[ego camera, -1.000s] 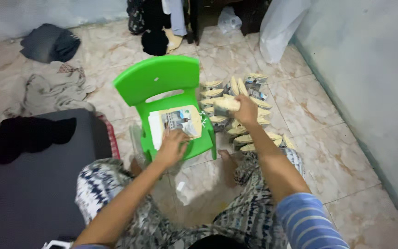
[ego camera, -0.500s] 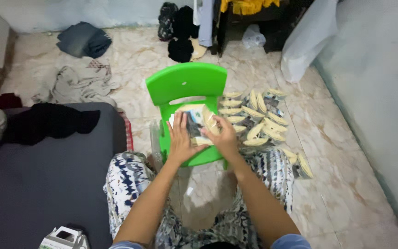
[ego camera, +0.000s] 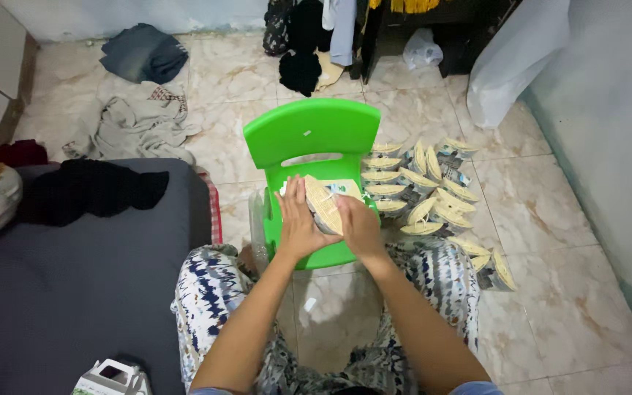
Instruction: The person wraps small rectangular items in printed paper, folds the edges, and secures them with string. They place each finished package on a growing pile on the floor.
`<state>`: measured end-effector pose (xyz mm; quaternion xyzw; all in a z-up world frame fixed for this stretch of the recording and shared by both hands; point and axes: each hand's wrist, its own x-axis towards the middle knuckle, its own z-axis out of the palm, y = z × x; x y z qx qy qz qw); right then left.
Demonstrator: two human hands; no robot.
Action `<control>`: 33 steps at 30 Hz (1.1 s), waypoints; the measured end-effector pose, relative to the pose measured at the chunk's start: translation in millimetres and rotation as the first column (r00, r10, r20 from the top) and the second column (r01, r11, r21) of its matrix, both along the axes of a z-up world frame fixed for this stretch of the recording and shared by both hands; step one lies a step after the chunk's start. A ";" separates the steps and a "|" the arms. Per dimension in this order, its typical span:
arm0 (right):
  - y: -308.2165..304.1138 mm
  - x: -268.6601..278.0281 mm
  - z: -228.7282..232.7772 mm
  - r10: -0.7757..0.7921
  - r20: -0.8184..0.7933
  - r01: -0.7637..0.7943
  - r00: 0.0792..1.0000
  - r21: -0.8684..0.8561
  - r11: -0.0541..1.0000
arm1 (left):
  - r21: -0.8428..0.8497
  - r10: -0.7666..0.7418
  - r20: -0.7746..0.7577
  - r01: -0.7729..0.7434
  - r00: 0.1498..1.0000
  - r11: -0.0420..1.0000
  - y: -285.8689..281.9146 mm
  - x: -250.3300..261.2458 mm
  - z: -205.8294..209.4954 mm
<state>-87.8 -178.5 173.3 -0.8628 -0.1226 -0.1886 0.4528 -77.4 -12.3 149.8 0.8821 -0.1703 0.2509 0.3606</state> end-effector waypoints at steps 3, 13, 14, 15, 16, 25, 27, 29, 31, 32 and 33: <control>-4.9 20.7 -23.4 -0.120 -0.310 0.196 0.943 0.227 0.954 | 0.028 -0.016 0.040 0.015 0.999 0.999 -1.6 0.3 4.6; 14.6 6.4 3.4 -0.295 0.084 0.277 0.952 0.178 0.944 | 0.166 0.159 -0.012 -0.155 0.987 0.974 4.6 4.7 3.1; 15.6 6.0 6.6 -0.260 0.002 0.251 0.966 0.252 0.935 | 0.165 0.180 -0.009 -0.176 0.984 0.970 5.9 5.9 -0.1; 16.2 5.0 8.7 -0.217 -0.077 0.230 0.973 0.326 0.917 | 0.162 0.182 0.020 -0.183 0.983 0.970 6.6 6.4 -3.8; 17.3 3.8 9.5 -0.177 -0.161 0.218 0.971 0.285 0.934 | 0.160 0.185 0.050 -0.191 0.981 0.969 7.8 6.7 -7.4; 24.9 7.4 -30.2 -0.104 -0.012 0.103 0.995 -0.085 0.991 | 0.273 0.219 0.169 -0.260 0.961 0.926 6.5 7.9 -41.0; 25.4 12.8 -44.2 -0.071 -0.103 0.074 0.992 0.031 0.997 | 0.334 0.227 0.196 -0.283 0.954 0.899 3.6 7.0 -46.7; 26.3 20.5 -55.6 0.083 -0.222 -0.004 0.971 0.336 0.942 | 0.395 0.235 0.277 -0.333 0.932 0.856 0.5 7.2 -49.9; 26.5 23.0 -64.1 0.148 -0.267 -0.011 0.952 0.456 0.890 | 0.340 0.215 0.240 -0.290 0.947 0.895 -2.0 7.3 -51.7; 26.1 23.9 -66.1 0.125 -0.274 0.005 0.954 0.429 0.903 | 0.311 0.205 0.220 -0.268 0.954 0.912 -3.1 7.4 -51.6; 25.7 24.6 -66.4 0.102 -0.280 0.020 0.955 0.403 0.915 | 0.298 0.196 0.209 -0.253 0.958 0.921 -3.6 7.5 -50.8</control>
